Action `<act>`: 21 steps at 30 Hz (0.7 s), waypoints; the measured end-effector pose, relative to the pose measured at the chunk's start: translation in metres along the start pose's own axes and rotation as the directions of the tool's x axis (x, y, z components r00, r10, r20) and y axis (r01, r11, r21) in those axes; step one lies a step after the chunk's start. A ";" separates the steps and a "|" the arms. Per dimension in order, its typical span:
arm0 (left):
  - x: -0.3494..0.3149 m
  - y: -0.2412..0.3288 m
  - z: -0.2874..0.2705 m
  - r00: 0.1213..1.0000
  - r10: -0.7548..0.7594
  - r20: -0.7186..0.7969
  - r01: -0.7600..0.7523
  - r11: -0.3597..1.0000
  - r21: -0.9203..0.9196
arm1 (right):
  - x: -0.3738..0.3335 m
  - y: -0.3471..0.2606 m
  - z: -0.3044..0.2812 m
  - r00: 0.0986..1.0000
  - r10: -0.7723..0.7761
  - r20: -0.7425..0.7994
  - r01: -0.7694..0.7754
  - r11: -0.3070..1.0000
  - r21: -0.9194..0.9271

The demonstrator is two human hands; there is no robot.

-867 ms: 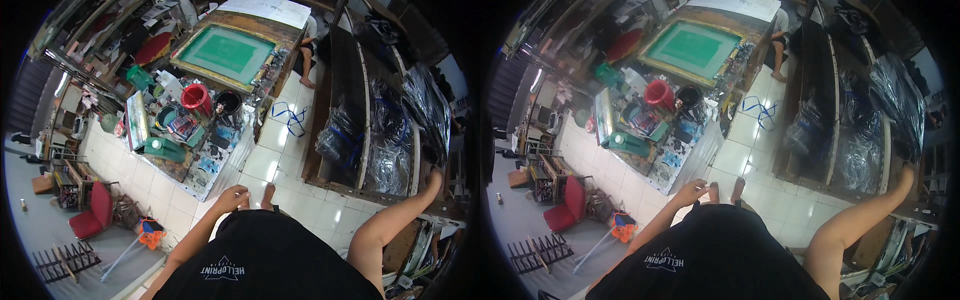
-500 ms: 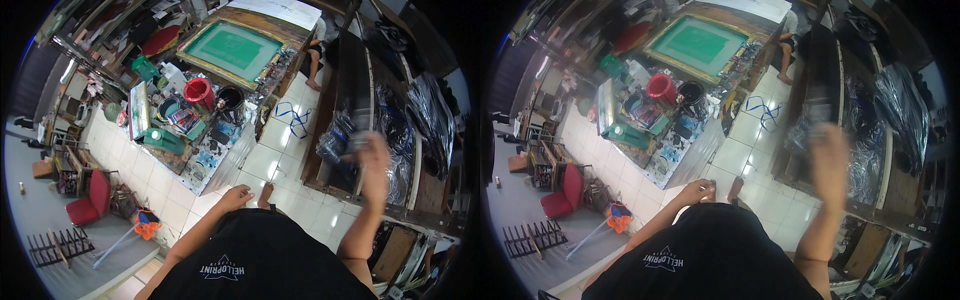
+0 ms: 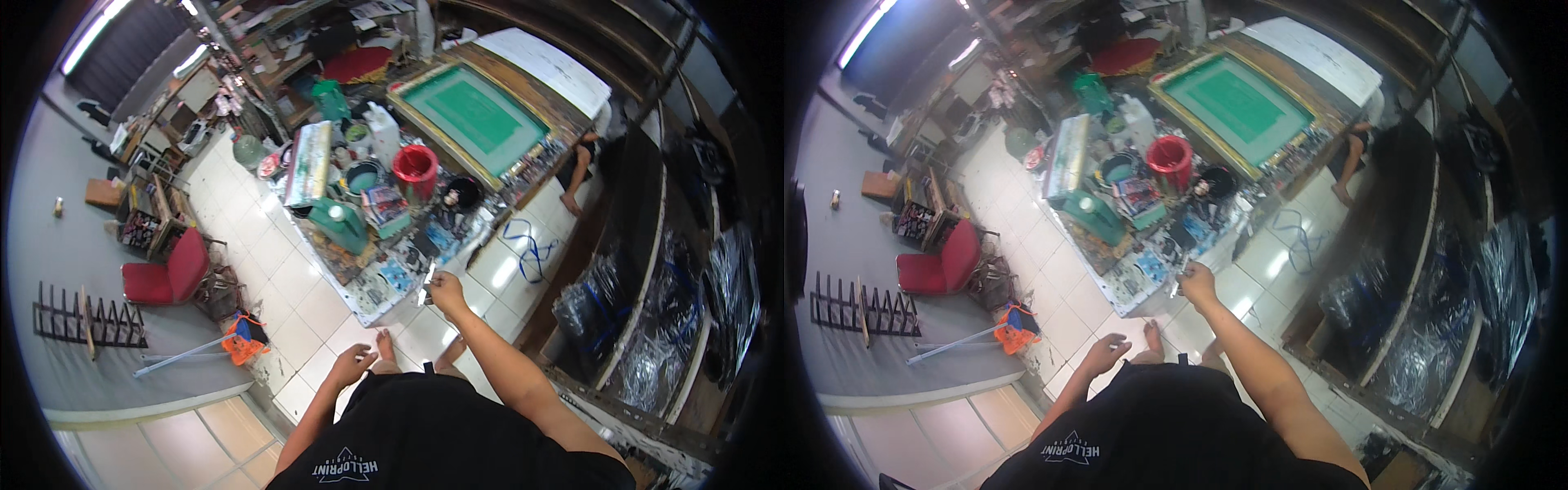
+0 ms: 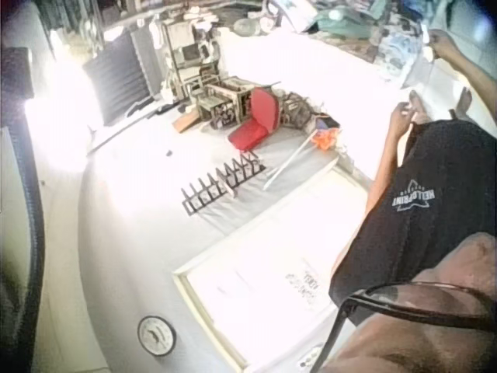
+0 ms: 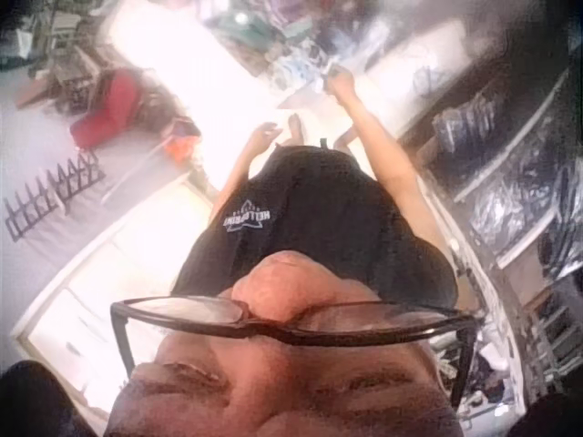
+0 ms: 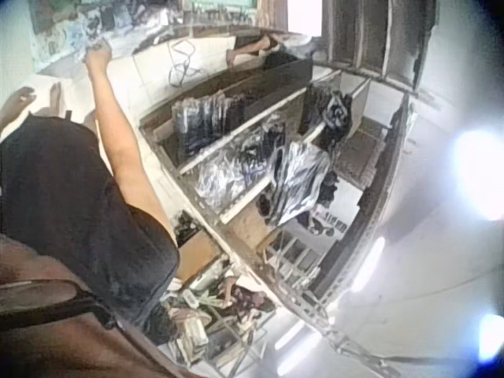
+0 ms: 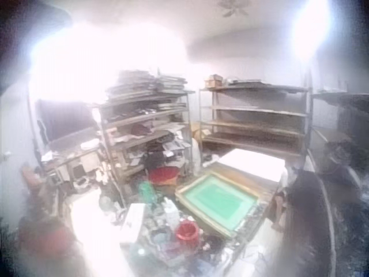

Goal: The person scrapes green paint off a screen printing frame using a small spatula tool, and then uses a bottle of fluid to clean off the remaining residue.

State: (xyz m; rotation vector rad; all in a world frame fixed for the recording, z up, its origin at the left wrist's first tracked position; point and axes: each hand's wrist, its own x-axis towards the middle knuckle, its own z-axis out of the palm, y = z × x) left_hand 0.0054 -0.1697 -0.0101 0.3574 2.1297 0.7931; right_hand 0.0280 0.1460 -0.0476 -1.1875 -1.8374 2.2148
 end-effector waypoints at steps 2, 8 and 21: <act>-0.001 -0.040 -0.016 0.998 -0.028 -0.060 0.029 0.999 0.023 | 0.023 0.014 0.010 0.986 -0.100 -0.136 0.087 0.991 -0.098; 0.006 -0.224 -0.061 0.958 -0.283 -0.052 0.267 0.941 -0.208 | 0.052 0.049 0.032 0.827 -0.444 -0.345 0.286 0.860 -0.423; -0.039 -0.494 -0.292 0.780 -0.565 -0.271 0.545 0.825 -0.152 | -0.003 0.023 0.071 0.729 -0.427 -0.535 -0.204 0.610 -0.766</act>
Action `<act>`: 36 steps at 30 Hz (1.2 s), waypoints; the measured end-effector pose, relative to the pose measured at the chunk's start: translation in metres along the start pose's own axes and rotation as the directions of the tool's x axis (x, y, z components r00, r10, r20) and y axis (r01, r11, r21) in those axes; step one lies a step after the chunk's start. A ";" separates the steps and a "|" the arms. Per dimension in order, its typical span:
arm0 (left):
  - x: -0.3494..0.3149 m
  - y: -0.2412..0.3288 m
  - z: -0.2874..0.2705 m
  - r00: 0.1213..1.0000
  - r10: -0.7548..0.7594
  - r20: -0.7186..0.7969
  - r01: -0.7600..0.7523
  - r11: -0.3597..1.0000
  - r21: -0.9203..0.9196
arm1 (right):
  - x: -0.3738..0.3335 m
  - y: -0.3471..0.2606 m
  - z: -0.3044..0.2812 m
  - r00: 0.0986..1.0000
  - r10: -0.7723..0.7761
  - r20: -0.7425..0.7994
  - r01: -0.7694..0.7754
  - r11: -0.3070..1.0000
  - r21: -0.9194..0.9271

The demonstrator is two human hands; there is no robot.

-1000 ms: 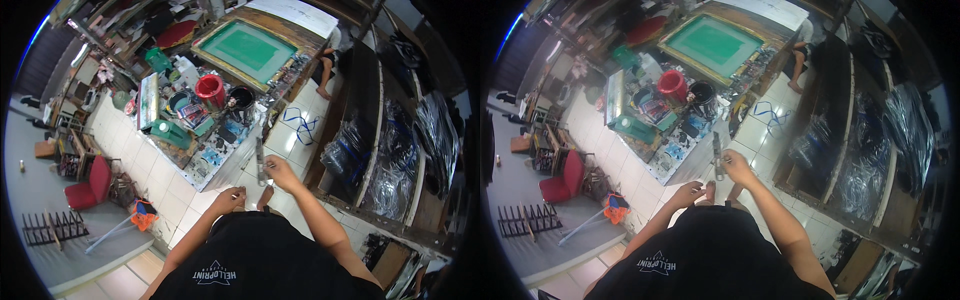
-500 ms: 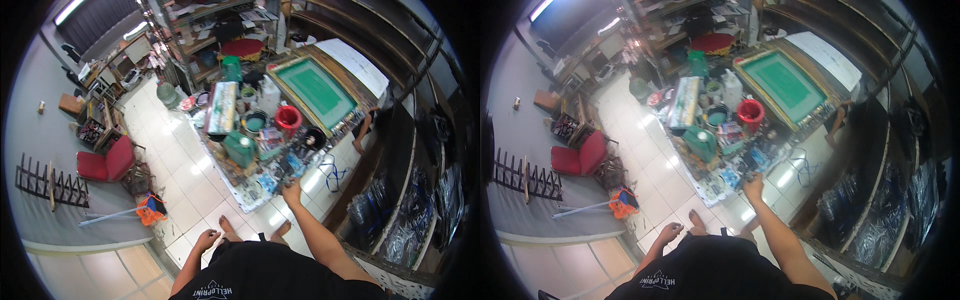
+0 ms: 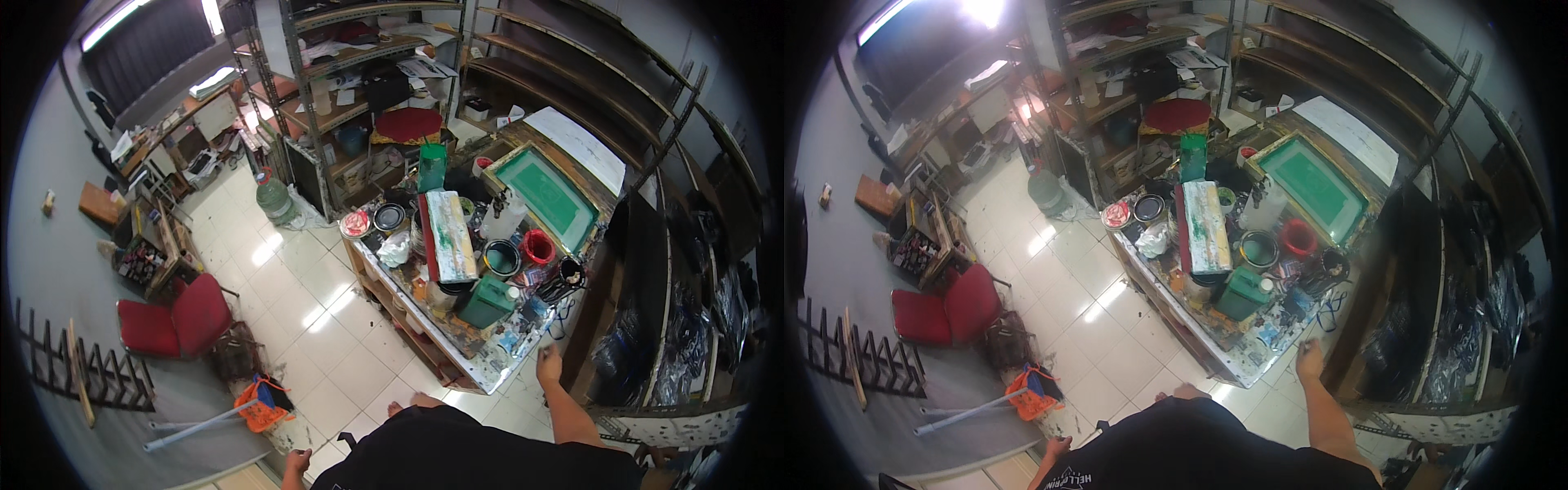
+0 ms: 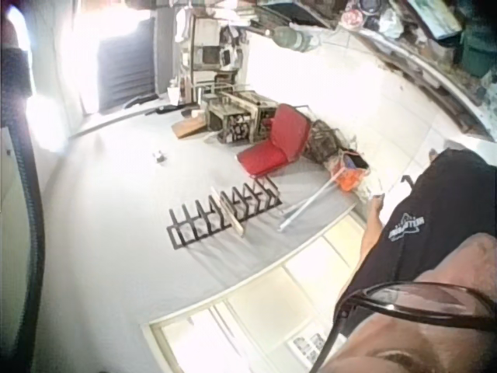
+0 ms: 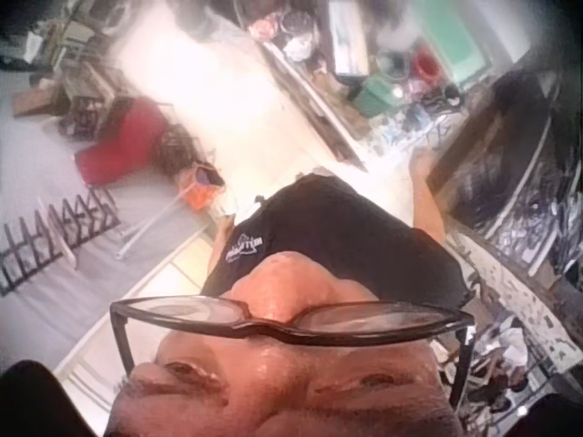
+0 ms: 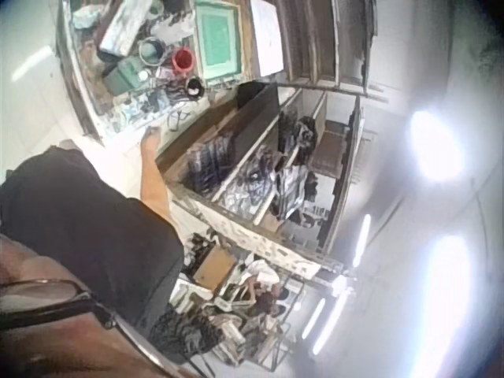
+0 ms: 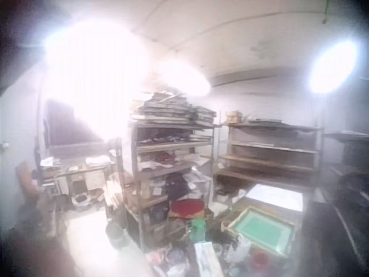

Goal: The person scrapes green paint off a screen printing frame using a small spatula tool, and then uses a bottle of fluid to clean off the remaining residue.

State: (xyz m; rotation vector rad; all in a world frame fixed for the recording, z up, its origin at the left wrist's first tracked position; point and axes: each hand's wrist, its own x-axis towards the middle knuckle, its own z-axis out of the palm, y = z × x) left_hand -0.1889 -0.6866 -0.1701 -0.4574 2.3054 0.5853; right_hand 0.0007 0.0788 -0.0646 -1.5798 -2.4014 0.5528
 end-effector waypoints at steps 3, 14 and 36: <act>0.045 0.023 -0.011 0.996 -0.003 0.091 0.003 1.000 0.006 | -0.043 0.110 0.040 0.962 0.182 0.202 -0.098 0.926 -0.365; 0.220 0.248 -0.142 0.876 0.375 0.305 -0.463 0.831 0.308 | -0.167 -0.113 0.184 0.140 -0.475 0.869 0.305 0.856 0.418; 0.667 0.525 -0.432 0.631 0.566 0.530 -0.756 0.604 0.253 | -0.099 -0.546 0.393 0.342 0.371 0.863 -0.491 0.854 -0.172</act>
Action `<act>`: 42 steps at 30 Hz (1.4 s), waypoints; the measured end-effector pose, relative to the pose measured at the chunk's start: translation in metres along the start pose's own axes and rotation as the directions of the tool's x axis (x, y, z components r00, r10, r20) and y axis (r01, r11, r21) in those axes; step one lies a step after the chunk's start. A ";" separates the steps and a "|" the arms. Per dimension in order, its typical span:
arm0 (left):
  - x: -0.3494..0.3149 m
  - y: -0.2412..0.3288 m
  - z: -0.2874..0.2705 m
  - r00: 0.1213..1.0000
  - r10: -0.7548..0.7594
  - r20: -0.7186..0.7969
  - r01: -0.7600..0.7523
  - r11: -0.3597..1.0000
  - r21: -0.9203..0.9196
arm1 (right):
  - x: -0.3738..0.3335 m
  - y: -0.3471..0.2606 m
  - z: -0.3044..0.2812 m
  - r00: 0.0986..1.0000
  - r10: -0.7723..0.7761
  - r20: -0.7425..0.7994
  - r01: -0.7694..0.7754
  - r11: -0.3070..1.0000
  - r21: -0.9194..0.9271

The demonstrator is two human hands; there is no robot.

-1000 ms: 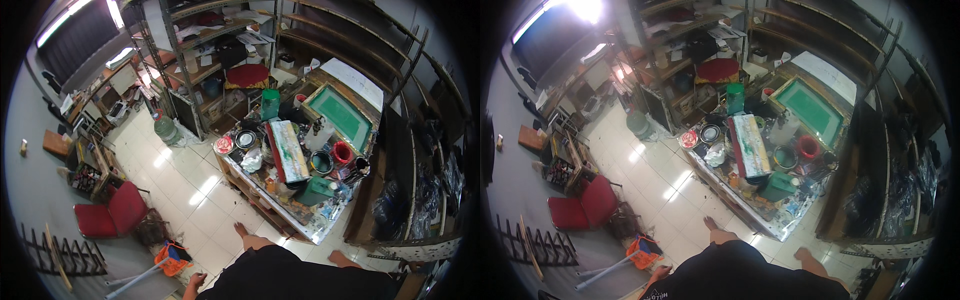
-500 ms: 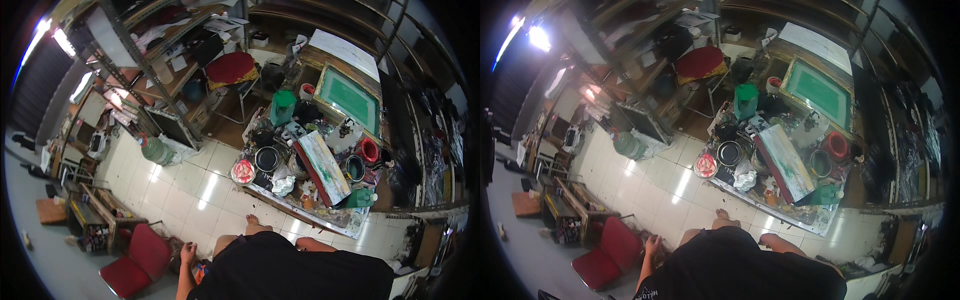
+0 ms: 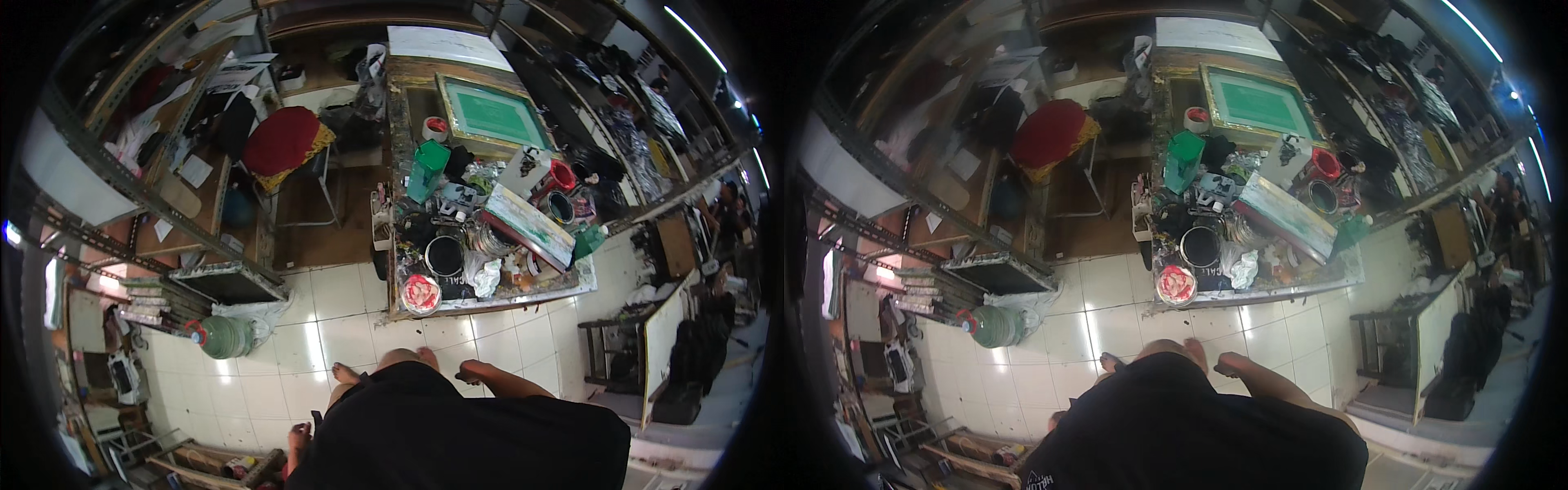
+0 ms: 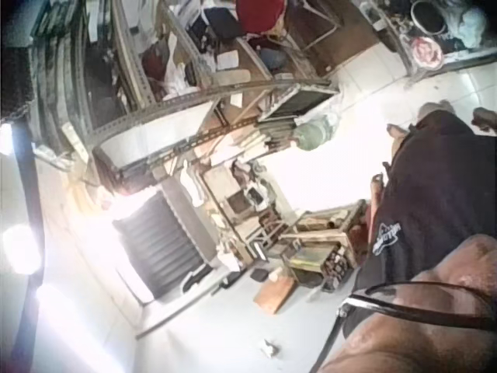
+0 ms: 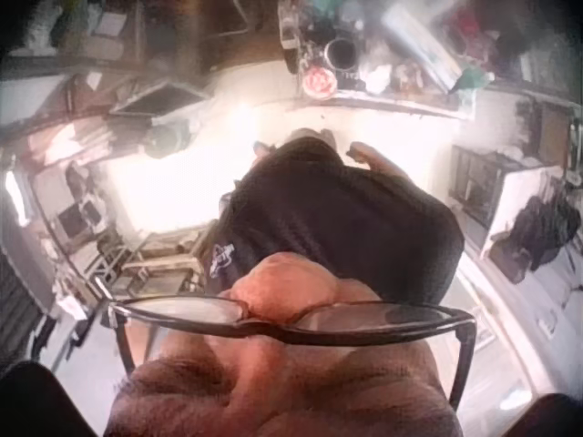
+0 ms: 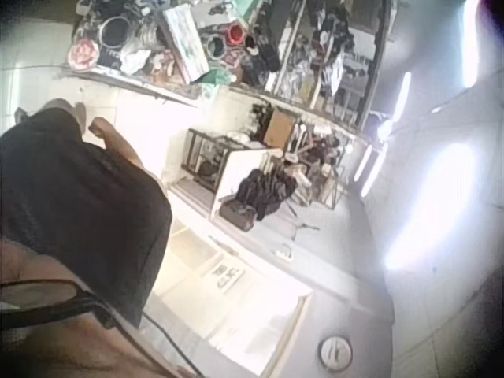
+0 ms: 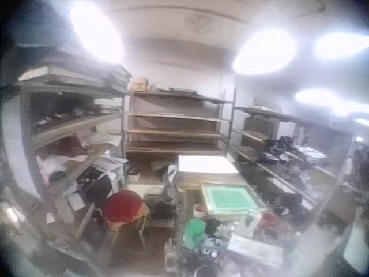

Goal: The person scrapes green paint off a screen printing frame using a small spatula tool, and then uses a bottle of fluid to clean off the remaining residue.

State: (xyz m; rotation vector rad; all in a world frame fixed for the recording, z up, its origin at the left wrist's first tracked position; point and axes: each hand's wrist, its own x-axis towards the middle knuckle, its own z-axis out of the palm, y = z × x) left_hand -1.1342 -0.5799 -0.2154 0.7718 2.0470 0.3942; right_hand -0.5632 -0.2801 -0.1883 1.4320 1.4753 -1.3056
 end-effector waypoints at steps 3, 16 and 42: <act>0.058 0.017 -0.073 0.994 -0.102 -0.043 0.100 0.993 -0.059 | -0.011 -0.068 0.008 0.999 -0.029 0.034 0.030 1.000 -0.011; 0.296 0.228 -0.171 0.936 0.261 0.235 -0.305 0.936 0.177 | -0.118 -0.320 -0.111 0.574 -0.187 -0.797 0.641 0.708 0.296; 0.650 0.678 -0.130 0.641 0.115 0.759 -0.580 0.720 0.381 | -0.007 -0.409 -0.291 0.423 0.684 -0.595 0.380 0.462 0.801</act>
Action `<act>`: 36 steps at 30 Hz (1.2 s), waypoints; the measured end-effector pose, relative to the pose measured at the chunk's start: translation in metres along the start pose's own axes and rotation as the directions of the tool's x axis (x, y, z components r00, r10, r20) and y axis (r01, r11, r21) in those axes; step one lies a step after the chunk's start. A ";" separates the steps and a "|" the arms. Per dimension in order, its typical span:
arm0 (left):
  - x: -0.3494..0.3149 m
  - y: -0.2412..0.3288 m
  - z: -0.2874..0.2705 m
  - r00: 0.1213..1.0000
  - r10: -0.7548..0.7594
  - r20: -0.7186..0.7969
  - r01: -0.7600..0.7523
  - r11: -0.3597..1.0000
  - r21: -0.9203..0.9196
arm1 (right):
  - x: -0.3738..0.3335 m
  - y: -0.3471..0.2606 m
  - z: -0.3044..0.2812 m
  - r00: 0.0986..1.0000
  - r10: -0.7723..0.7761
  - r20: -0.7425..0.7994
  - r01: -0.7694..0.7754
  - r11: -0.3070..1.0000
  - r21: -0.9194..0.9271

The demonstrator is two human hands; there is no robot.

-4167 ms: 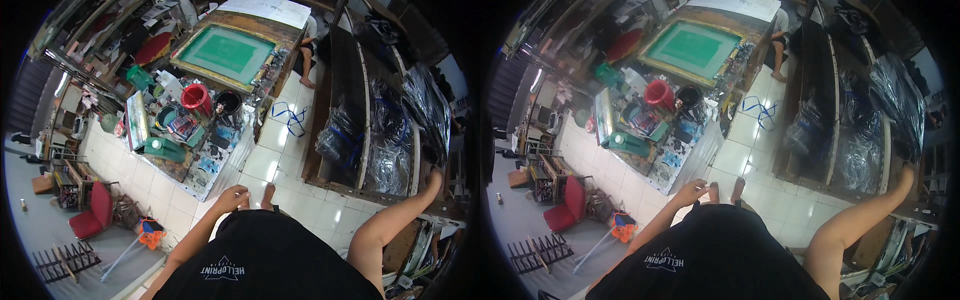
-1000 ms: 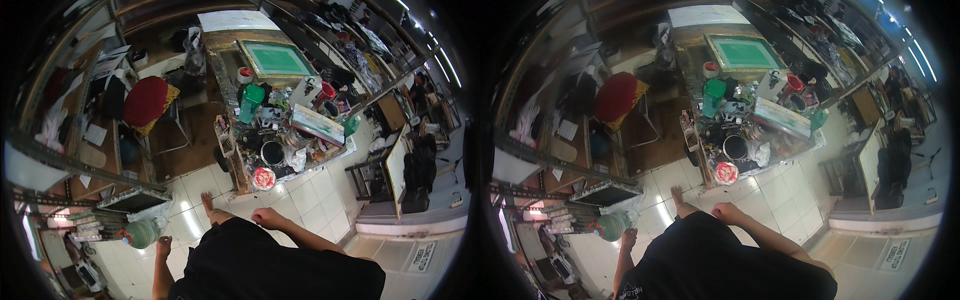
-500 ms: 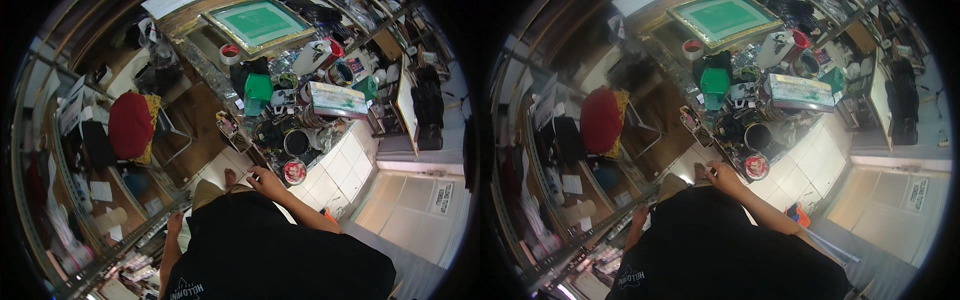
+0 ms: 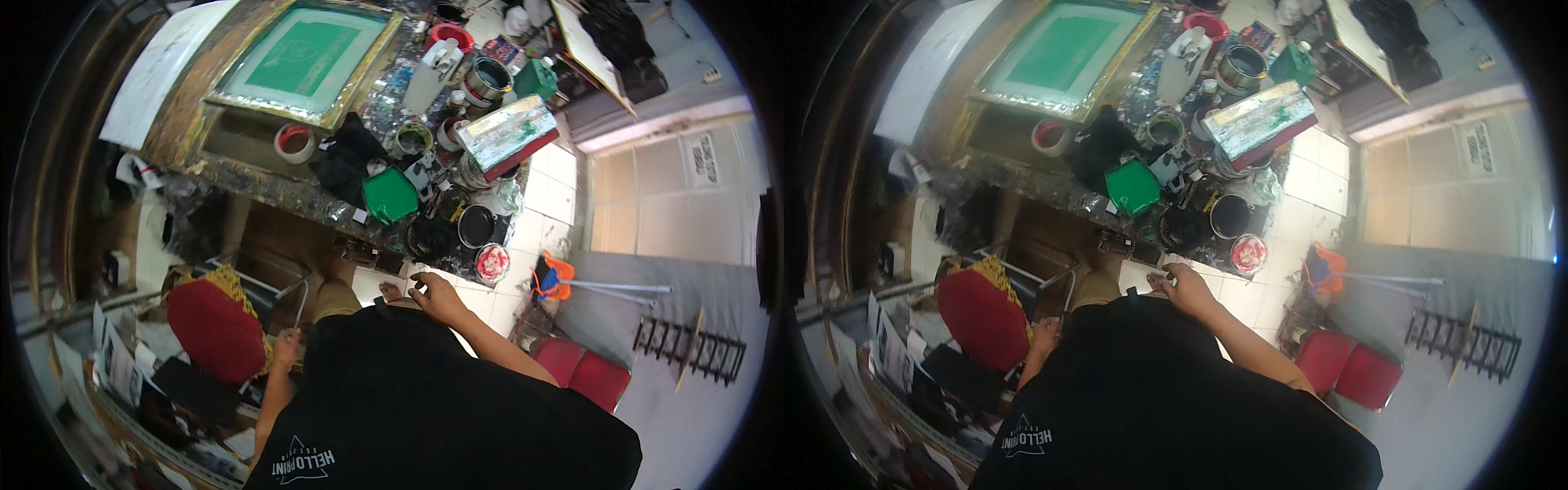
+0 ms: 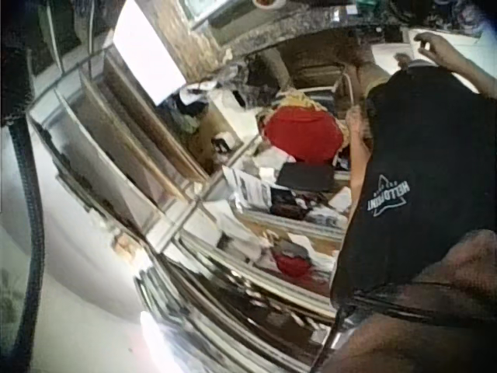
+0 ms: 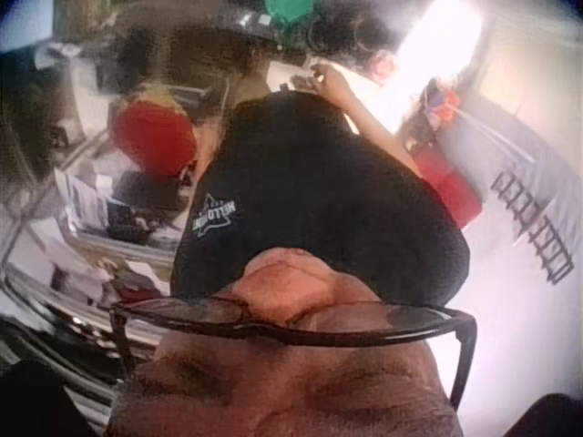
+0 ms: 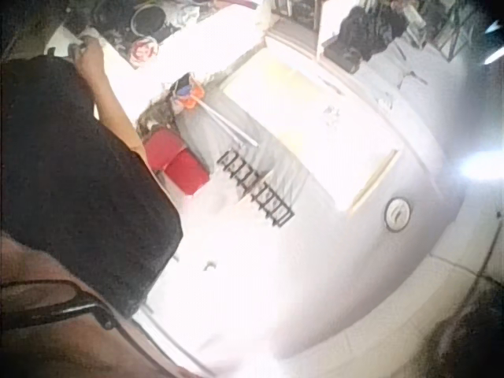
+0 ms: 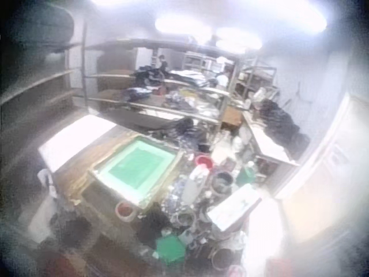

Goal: The person scrapes green paint off a screen printing frame using a small spatula tool, and then uses a bottle of fluid to clean off the remaining residue.

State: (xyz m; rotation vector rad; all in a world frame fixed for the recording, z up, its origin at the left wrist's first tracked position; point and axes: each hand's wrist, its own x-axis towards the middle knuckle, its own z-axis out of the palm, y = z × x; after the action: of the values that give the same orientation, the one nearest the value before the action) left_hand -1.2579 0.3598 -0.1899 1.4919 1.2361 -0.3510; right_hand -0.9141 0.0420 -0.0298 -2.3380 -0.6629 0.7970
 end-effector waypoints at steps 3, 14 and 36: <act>0.051 0.033 -0.043 0.995 0.078 0.067 -0.086 0.990 0.114 | 0.007 -0.016 0.014 0.970 0.094 -0.222 -0.070 0.991 0.114; 0.110 0.167 -0.117 0.917 0.147 0.372 -0.278 0.903 0.329 | 0.012 -0.029 0.055 0.549 0.613 -0.569 -0.308 0.781 0.544; 0.088 0.194 -0.154 0.889 0.208 0.409 -0.417 0.736 0.533 | 0.028 -0.031 0.048 0.178 0.490 -0.854 -0.175 0.869 0.462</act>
State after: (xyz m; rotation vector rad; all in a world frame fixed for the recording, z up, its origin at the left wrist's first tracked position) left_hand -1.1219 0.5659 -0.0991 2.0627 0.5885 -0.7857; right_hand -0.9346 0.0979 -0.0516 -2.1560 0.5451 -0.5174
